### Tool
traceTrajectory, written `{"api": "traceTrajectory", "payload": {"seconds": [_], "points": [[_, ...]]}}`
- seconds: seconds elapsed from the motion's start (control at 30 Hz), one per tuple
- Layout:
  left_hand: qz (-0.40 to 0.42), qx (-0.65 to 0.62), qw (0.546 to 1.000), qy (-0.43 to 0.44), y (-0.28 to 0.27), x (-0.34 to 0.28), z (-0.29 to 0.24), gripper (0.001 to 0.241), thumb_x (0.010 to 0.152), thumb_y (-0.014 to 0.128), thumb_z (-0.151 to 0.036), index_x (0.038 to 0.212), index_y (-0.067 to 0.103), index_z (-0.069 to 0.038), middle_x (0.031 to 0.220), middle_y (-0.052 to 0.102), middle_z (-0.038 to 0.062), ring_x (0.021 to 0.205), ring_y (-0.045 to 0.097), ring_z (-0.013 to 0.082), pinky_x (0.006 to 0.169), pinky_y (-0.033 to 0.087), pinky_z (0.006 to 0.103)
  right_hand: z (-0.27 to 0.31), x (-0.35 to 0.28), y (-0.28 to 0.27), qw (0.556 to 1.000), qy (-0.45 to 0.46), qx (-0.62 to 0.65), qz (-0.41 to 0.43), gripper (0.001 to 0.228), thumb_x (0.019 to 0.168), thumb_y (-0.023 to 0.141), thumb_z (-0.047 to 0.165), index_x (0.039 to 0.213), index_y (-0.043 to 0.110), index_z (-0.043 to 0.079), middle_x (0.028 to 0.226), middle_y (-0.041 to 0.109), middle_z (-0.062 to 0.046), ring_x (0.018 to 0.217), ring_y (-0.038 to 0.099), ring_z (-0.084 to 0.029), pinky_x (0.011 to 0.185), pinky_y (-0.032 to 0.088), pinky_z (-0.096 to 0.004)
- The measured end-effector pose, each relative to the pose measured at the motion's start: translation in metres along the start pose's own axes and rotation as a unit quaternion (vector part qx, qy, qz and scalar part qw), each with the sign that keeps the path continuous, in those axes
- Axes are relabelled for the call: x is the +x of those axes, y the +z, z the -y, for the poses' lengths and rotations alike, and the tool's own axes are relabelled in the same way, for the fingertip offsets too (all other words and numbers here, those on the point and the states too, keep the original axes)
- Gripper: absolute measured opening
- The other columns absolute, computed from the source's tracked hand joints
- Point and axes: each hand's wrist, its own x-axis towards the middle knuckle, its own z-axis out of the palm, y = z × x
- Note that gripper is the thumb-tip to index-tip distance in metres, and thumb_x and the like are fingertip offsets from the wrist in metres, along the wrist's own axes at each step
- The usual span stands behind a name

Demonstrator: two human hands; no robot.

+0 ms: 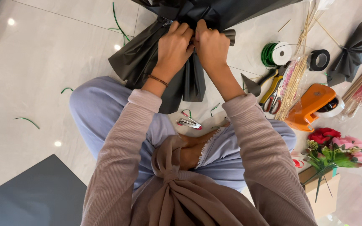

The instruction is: The person wraps a bouquet of flowers in black decorative paper, folding the sheets and securing them with green floral wire and tape while sitting on the floor.

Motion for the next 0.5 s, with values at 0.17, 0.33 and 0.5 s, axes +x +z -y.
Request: {"api": "traceTrajectory", "payload": {"seconds": [0.17,0.33,0.5], "points": [[-0.008,0.007,1.0,0.0,-0.003,0.001,-0.001,0.022,0.072,0.082,-0.008,0.084,0.064,-0.014,0.089,0.058,-0.003,0.089,0.054,0.0212,0.049,0.051,0.0338,-0.003,-0.003,-0.003,0.998,0.028,-0.032,0.038,0.034,0.084,0.075,0.035,0.095,0.05,0.016,0.063,0.066,-0.009,0.05,0.065,-0.039,0.037,0.044,-0.05],[0.021,0.005,1.0,-0.002,-0.002,-0.001,0.001,0.03,0.072,0.088,-0.016,0.088,0.063,-0.014,0.094,0.059,-0.001,0.095,0.054,0.0237,0.053,0.052,0.038,-0.012,-0.04,-0.012,0.993,-0.046,0.105,-0.008,0.01,0.094,0.065,0.011,0.096,0.056,0.014,0.092,0.057,-0.006,0.075,0.06,-0.033,0.046,0.045,-0.048],[0.011,0.0,1.0,-0.011,0.0,0.0,-0.001,0.019,0.075,0.078,-0.008,0.089,0.066,-0.013,0.092,0.06,-0.002,0.093,0.055,0.0232,0.048,0.051,0.0369,0.001,-0.057,-0.006,0.973,-0.098,0.2,-0.057,0.03,0.106,0.051,0.002,0.133,0.065,0.008,0.131,0.066,-0.006,0.097,0.063,-0.03,0.072,0.058,-0.041]]}}
